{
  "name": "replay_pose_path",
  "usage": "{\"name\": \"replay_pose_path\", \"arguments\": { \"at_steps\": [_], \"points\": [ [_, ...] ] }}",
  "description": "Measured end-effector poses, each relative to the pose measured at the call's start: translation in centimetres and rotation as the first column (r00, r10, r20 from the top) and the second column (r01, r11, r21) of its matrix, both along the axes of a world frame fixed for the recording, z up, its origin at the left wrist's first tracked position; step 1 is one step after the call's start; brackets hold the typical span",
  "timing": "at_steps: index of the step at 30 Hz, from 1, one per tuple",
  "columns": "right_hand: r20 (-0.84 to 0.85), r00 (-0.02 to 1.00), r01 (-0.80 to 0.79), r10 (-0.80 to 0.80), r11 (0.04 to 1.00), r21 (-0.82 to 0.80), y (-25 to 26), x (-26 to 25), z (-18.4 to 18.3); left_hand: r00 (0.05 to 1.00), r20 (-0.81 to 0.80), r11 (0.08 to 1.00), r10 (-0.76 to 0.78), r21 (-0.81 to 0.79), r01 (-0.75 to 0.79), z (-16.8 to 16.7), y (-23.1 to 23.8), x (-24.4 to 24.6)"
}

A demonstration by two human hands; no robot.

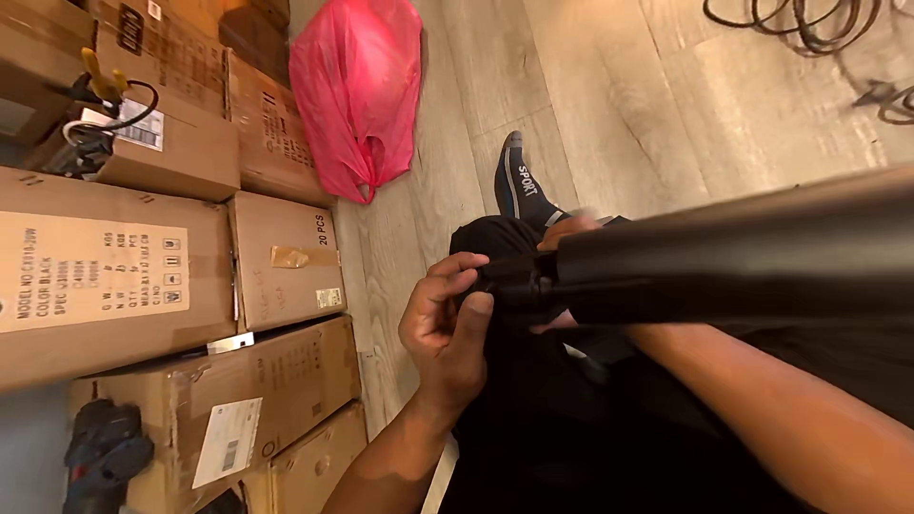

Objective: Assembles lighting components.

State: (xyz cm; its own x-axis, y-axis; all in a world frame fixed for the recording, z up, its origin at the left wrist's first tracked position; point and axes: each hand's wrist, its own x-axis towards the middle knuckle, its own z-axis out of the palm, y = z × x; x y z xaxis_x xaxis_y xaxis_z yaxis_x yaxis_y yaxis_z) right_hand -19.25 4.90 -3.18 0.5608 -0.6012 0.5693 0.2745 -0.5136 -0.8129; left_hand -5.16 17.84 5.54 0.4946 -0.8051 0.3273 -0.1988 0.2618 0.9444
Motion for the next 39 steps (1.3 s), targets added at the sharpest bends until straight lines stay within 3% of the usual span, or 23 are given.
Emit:
{"name": "replay_pose_path", "arguments": {
  "at_steps": [3, 6, 12, 16, 28, 32, 35, 39],
  "points": [
    [0.04, 0.999, 0.023, -0.023, 1.0, -0.021, 0.0, 0.3, -0.1, 0.998, 0.055, 0.997, 0.013, 0.079, -0.018, 0.4, -1.1, 1.0],
    [0.033, 0.996, 0.082, -0.082, 0.997, -0.006, 0.3, 0.4, 0.1, 0.995, 0.066, 0.992, -0.069, 0.113, 0.062, 0.8, -1.5, 1.7],
    [0.057, 0.995, 0.067, -0.077, 0.983, 0.168, 0.2, 0.1, 0.8, 0.98, -0.039, 0.936, -0.195, 0.29, 0.197, -0.1, -1.6, 1.2],
    [0.056, 0.996, 0.044, -0.063, 0.956, 0.291, 0.3, 0.0, 1.2, 0.983, 0.002, 0.918, -0.185, 0.358, 0.172, -0.8, -1.8, 0.7],
    [0.006, 1.0, -0.023, 0.023, 0.874, 0.486, 0.5, -0.1, 1.1, 0.985, 0.053, 0.908, -0.166, 0.398, 0.131, -1.0, -2.1, 0.7],
    [-0.007, 1.0, -0.002, 0.005, 0.904, 0.427, 0.4, -0.1, 0.8, 0.987, 0.04, 0.934, -0.156, 0.332, 0.134, -1.0, -2.2, 0.8],
    [-0.037, 0.999, 0.017, -0.003, 0.927, 0.375, 0.3, 0.1, 0.5, 0.968, 0.202, 0.952, -0.147, 0.295, 0.084, 0.1, -2.7, 1.5],
    [-0.083, 0.996, 0.05, -0.024, 0.942, 0.331, 0.3, 0.3, 0.0, 0.836, 0.508, 0.955, -0.208, 0.29, 0.061, 1.4, -3.5, 2.3]
  ]
}}
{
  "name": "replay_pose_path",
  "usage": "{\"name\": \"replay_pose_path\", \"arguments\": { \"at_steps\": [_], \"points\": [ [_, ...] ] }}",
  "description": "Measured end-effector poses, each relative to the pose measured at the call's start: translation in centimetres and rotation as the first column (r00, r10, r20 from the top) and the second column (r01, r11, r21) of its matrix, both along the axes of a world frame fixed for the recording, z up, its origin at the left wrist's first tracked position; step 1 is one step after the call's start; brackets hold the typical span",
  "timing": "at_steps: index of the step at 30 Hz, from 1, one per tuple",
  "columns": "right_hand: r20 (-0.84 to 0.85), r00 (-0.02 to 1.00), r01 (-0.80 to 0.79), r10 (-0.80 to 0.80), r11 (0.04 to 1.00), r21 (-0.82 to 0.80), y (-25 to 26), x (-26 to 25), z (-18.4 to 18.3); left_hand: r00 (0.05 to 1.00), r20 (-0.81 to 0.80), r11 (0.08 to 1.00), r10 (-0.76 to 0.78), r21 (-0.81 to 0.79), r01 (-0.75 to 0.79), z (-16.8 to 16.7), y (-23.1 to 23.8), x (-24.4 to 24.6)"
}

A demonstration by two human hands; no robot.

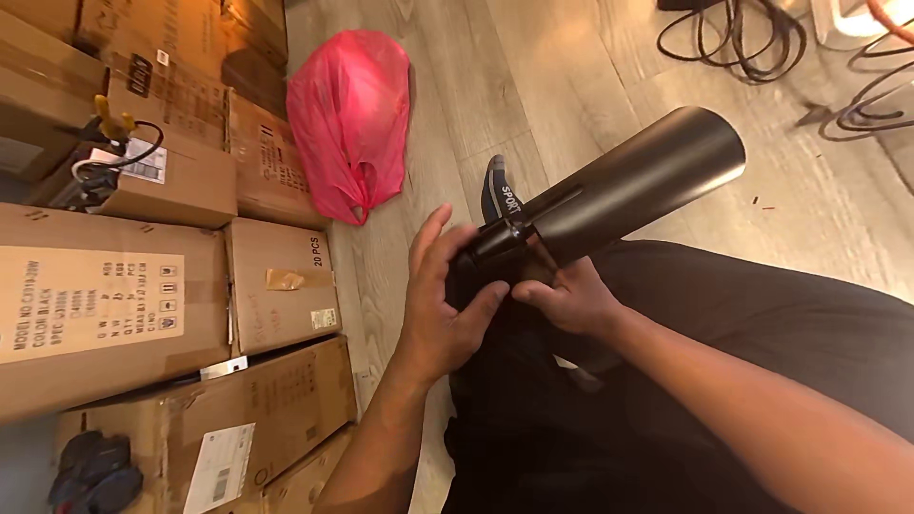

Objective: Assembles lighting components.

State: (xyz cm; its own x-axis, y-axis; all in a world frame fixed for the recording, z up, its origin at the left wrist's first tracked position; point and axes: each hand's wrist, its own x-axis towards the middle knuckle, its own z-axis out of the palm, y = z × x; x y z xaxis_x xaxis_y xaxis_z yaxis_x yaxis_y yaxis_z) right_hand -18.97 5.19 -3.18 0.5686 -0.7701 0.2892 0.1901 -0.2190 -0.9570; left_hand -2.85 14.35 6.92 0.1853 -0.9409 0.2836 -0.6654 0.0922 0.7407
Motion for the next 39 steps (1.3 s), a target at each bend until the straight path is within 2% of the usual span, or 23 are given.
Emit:
{"name": "replay_pose_path", "arguments": {
  "at_steps": [2, 4, 5, 7, 9, 14, 17, 19, 22, 25, 27, 29, 32, 36, 39],
  "points": [
    [-0.049, 0.998, 0.024, -0.024, 1.0, -0.006, 0.0, 0.0, -0.2, 0.987, 0.157, 0.987, -0.024, -0.153, 0.049, -0.4, -0.3, -0.1],
    [-0.08, 0.996, 0.038, -0.039, 0.999, -0.014, 0.1, -0.1, -0.3, 0.989, 0.149, 0.969, 0.017, -0.247, 0.021, -0.9, -0.4, -0.4],
    [-0.077, 0.997, 0.03, -0.032, 0.999, -0.017, 0.1, -0.1, -0.2, 0.995, 0.083, 0.976, 0.051, -0.217, -0.032, -1.0, -0.3, -0.5],
    [-0.05, 0.999, 0.013, -0.014, 1.0, -0.014, 0.0, -0.1, 0.1, 0.99, -0.106, 0.994, 0.097, -0.045, -0.102, -0.8, 0.1, -0.4],
    [-0.022, 1.0, 0.007, -0.007, 1.0, 0.003, -0.2, -0.2, 0.4, 0.949, -0.293, 0.992, 0.117, 0.072, -0.1, -0.7, 0.3, 0.3],
    [0.062, 0.998, -0.038, 0.029, 0.988, 0.153, -0.1, 0.0, 1.0, 0.895, -0.446, 1.0, 0.018, -0.005, -0.023, -1.5, 1.0, 1.5],
    [0.082, 0.996, -0.037, 0.026, 0.991, 0.127, -0.1, 0.2, 0.9, 0.86, -0.51, 0.999, -0.018, -0.044, -0.005, -2.1, 1.1, 1.6],
    [0.02, 1.0, -0.013, 0.011, 0.995, 0.096, -0.2, -0.1, 1.0, 0.838, -0.545, 1.0, -0.018, -0.024, 0.006, -2.3, 1.1, 1.4],
    [-0.112, 0.994, 0.009, 0.011, 0.985, 0.173, -0.3, -0.6, 1.7, 0.877, -0.477, 0.997, 0.056, 0.078, -0.021, -2.0, 0.5, 0.2],
    [-0.161, 0.982, -0.037, 0.101, 0.932, 0.36, -0.6, -1.2, 2.9, 0.91, -0.411, 0.987, 0.056, 0.158, 0.011, -1.4, -0.9, -1.3],
    [-0.078, 0.985, -0.087, 0.153, 0.835, 0.544, -0.8, -1.5, 3.6, 0.928, -0.371, 0.978, 0.042, 0.204, 0.037, -1.3, -1.4, -1.9],
    [0.066, 0.99, -0.135, 0.125, 0.695, 0.706, -0.9, -1.8, 4.4, 0.951, -0.308, 0.973, 0.025, 0.224, 0.047, -2.3, -1.0, -2.8],
    [0.18, 0.984, -0.15, 0.015, 0.617, 0.772, -1.9, -1.8, 4.5, 0.962, -0.272, 0.987, 0.017, 0.157, 0.027, -4.5, 0.3, -4.7],
    [0.159, 0.986, -0.094, -0.055, 0.603, 0.792, -2.5, -1.8, 4.2, 0.959, -0.276, 0.996, 0.058, 0.084, -0.036, -5.1, 0.7, -6.1],
    [0.082, 0.994, -0.03, -0.075, 0.53, 0.848, -2.1, -2.1, 5.3, 0.984, -0.177, 0.997, 0.003, 0.077, 0.011, -4.8, 0.5, -5.5]
  ]
}}
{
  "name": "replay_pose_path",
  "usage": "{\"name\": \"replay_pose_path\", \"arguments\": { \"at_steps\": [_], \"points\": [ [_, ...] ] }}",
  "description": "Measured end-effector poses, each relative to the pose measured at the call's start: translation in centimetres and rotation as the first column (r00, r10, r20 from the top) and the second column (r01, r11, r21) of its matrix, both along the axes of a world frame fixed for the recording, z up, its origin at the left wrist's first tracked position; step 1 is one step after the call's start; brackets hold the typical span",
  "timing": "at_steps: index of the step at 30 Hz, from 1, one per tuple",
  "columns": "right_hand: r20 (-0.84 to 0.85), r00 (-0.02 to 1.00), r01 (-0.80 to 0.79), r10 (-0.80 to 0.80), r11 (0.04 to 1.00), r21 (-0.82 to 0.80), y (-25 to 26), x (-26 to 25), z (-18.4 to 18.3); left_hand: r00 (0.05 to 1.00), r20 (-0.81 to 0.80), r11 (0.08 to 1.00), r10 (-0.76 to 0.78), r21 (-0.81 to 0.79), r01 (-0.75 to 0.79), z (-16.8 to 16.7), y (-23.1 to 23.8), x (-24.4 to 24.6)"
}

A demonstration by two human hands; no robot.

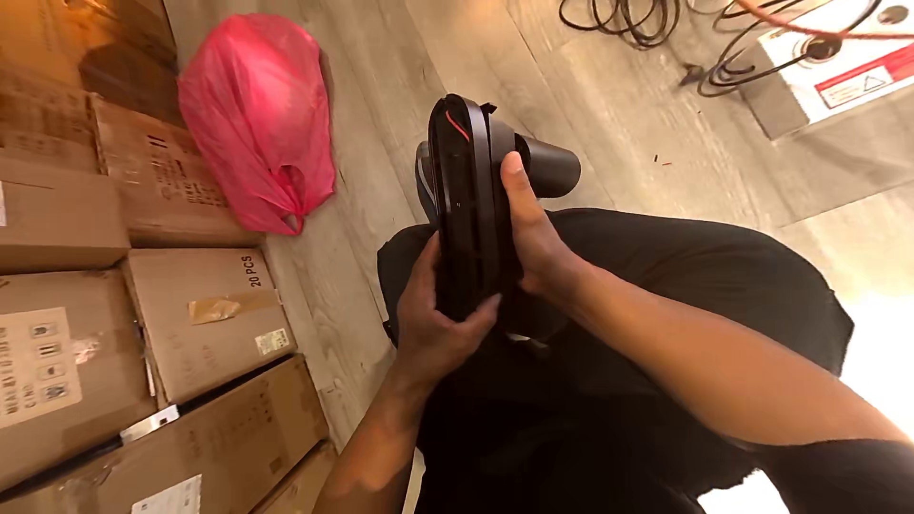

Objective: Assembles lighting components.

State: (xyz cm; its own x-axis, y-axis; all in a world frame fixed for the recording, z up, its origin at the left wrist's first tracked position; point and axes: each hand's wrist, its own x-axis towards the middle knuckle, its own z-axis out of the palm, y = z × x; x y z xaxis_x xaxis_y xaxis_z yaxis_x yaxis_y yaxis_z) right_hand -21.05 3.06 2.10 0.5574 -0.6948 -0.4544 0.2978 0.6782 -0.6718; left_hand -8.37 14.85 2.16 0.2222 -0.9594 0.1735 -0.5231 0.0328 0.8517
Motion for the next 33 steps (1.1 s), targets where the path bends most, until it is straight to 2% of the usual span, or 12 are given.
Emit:
{"name": "replay_pose_path", "arguments": {
  "at_steps": [2, 5, 9, 12, 15, 16, 18, 19, 21, 27, 30, 33],
  "points": [
    [-0.005, 1.0, 0.006, -0.006, 0.999, 0.04, -0.1, -0.2, 0.1, 0.991, 0.082, 0.995, -0.103, -0.005, 0.104, 0.0, -0.1, 1.4],
    [-0.025, 0.999, 0.019, -0.02, 0.999, -0.028, -0.1, 0.0, 0.0, 0.978, -0.014, 0.969, -0.209, 0.128, 0.209, 1.1, -0.5, 3.5],
    [-0.237, 0.971, -0.105, 0.021, 0.931, -0.349, 1.2, 0.8, -1.3, 0.985, -0.172, 0.98, -0.002, 0.194, 0.036, 2.2, -2.0, 3.2],
    [-0.276, 0.961, -0.113, 0.002, 0.916, -0.386, 2.3, 1.2, -1.2, 0.959, -0.273, 0.997, 0.075, 0.049, -0.064, 1.7, -2.4, 3.2],
    [-0.238, 0.962, 0.031, -0.132, 0.922, -0.385, 1.9, 0.5, -1.1, 0.917, -0.34, 0.964, 0.207, -0.086, -0.25, 1.0, -1.3, 5.6],
    [-0.231, 0.96, 0.063, -0.157, 0.927, -0.369, 1.5, 0.0, -1.2, 0.847, -0.499, 0.96, 0.185, -0.094, -0.265, 0.9, -0.8, 6.9],
    [-0.283, 0.94, 0.102, -0.189, 0.95, -0.296, 0.2, -0.4, -1.1, 0.526, -0.851, 0.979, 0.01, -0.097, -0.177, 1.1, 0.2, 9.4],
    [-0.297, 0.935, 0.11, -0.193, 0.955, -0.276, -0.3, -0.4, -1.2, 0.368, -0.927, 0.989, -0.074, -0.116, -0.093, 1.2, 0.6, 10.2],
    [-0.241, 0.951, 0.126, -0.194, 0.954, -0.272, -0.9, 0.0, -1.5, 0.239, -0.959, 0.988, -0.152, -0.154, 0.009, 1.1, 0.9, 10.7],
    [-0.092, 0.992, 0.062, -0.091, 0.958, -0.279, -0.4, 0.6, -1.9, 0.203, -0.958, 0.978, -0.201, -0.186, 0.09, 0.5, 1.3, 9.9],
    [0.02, 1.0, 0.018, -0.014, 0.98, -0.199, -0.6, 0.4, -2.5, 0.193, -0.964, 0.983, -0.181, -0.169, 0.074, 0.6, 1.2, 9.8],
    [0.2, 0.975, -0.092, 0.101, 0.994, -0.055, -1.1, -0.1, -3.5, 0.257, -0.958, 0.992, -0.124, -0.113, 0.058, 0.6, 1.4, 9.7]
  ]
}}
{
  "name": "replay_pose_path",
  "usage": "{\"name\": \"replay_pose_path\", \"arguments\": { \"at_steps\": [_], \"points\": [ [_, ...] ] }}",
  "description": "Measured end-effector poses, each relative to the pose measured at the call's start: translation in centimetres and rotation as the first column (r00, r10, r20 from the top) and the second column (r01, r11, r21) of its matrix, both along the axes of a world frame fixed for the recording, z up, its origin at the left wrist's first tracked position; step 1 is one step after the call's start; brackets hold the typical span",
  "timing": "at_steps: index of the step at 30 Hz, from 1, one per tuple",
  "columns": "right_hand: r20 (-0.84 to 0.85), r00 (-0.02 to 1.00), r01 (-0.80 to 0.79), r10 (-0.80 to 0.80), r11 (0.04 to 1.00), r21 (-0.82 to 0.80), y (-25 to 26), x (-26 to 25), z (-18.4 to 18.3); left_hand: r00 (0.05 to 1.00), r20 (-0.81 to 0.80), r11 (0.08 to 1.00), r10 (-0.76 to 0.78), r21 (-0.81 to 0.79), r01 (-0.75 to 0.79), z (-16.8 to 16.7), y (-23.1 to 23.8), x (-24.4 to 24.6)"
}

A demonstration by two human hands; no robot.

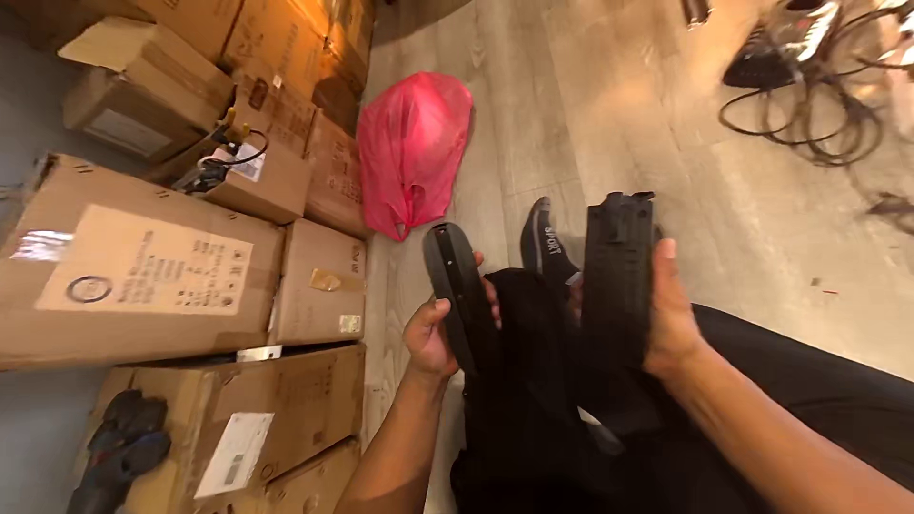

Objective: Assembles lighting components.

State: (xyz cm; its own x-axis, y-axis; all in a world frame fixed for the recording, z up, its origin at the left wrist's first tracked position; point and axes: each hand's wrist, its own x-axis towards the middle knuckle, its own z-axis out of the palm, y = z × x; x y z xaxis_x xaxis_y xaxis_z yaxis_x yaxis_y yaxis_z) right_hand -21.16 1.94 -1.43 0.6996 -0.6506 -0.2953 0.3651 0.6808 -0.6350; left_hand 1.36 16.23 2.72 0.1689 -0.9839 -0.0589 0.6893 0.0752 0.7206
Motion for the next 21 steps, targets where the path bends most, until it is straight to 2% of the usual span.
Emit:
{"name": "replay_pose_path", "arguments": {
  "at_steps": [3, 7, 9, 11, 13, 17, 19, 21],
  "points": [
    [0.234, 0.962, -0.168, 0.137, 0.978, 0.12, -0.3, -0.4, -0.3, 0.996, 0.093, 1.0, -0.005, 0.029, 0.002, -0.5, 0.2, -0.3],
    [0.373, 0.898, -0.278, 0.231, 0.957, 0.078, -0.4, -0.5, -0.5, 0.965, 0.261, 0.995, -0.012, 0.094, -0.013, -0.7, 0.6, -1.0],
    [0.426, 0.868, -0.307, 0.254, 0.95, 0.059, -0.5, -0.6, -0.5, 0.909, 0.416, 0.98, -0.026, 0.188, -0.058, -0.5, 1.2, -1.4],
    [0.484, 0.829, -0.342, 0.278, 0.939, 0.045, -0.6, -0.7, -0.5, 0.79, 0.6, 0.953, -0.129, 0.296, -0.069, 0.1, 1.8, -1.9],
    [0.475, 0.835, -0.333, 0.279, 0.943, 0.03, -0.8, -0.8, -0.3, 0.675, 0.689, 0.927, -0.265, 0.376, -0.02, 0.6, 2.5, -2.3],
    [0.283, 0.939, -0.19, 0.196, 0.981, -0.049, -0.4, -0.6, -0.2, 0.566, 0.696, 0.871, -0.442, 0.484, 0.086, 0.7, 3.7, -2.7],
    [0.231, 0.958, -0.153, 0.168, 0.985, -0.081, -0.2, -0.5, -0.1, 0.535, 0.678, 0.835, -0.505, 0.541, 0.102, 0.7, 4.1, -2.7],
    [0.216, 0.961, -0.154, 0.172, 0.983, -0.097, -0.2, -0.5, -0.1, 0.557, 0.655, 0.829, -0.511, 0.546, 0.118, 0.8, 4.3, -2.6]
  ]
}}
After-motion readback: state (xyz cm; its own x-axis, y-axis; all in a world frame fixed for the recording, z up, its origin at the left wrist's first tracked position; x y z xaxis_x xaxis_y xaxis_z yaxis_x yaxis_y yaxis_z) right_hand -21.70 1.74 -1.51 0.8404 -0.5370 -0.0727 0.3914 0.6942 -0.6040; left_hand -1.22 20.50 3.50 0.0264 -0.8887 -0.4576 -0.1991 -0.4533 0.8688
